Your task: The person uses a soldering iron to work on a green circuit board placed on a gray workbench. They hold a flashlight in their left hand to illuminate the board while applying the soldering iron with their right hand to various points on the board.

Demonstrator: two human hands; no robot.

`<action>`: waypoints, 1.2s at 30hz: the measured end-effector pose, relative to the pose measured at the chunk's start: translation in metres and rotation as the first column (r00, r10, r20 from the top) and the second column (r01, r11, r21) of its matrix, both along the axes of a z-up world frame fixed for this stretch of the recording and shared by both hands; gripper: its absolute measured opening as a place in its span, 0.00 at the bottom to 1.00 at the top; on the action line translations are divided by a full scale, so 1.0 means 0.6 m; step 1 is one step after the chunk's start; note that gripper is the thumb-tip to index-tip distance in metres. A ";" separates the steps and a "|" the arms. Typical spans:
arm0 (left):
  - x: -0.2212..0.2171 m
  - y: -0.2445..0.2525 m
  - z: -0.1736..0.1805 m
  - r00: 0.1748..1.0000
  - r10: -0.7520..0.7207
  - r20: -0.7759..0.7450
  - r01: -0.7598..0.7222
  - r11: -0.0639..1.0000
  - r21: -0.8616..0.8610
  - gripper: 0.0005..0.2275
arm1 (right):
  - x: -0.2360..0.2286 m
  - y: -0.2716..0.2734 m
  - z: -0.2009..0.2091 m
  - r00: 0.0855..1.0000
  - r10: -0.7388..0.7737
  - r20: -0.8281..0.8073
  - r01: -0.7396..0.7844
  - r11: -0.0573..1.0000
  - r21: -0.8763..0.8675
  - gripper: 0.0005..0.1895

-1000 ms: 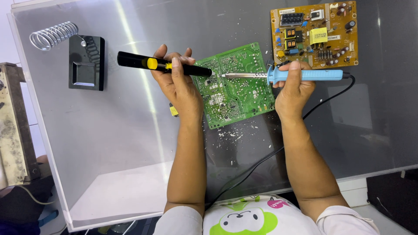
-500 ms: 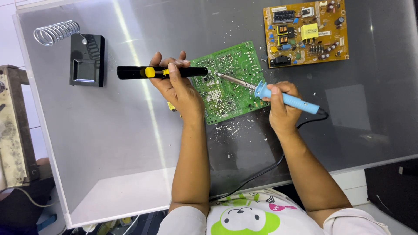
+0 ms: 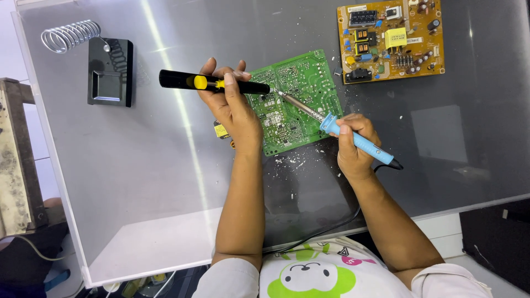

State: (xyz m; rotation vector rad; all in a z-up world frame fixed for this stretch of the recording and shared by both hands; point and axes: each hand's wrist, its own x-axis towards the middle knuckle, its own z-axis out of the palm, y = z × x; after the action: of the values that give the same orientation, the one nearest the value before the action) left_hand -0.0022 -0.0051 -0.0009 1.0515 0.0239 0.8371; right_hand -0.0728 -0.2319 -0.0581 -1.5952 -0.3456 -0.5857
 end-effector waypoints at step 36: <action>-0.037 0.072 0.143 0.974 -0.227 -0.015 0.193 0.862 -0.468 0.36 | -0.003 0.013 -0.020 0.936 0.039 -0.350 0.154 0.850 0.504 0.18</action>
State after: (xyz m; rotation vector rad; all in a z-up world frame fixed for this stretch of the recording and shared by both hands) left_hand -0.0243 0.0379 0.0847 0.6132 0.1598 0.5544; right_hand -0.0747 -0.2244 -0.0700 -1.1426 0.1320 -0.3845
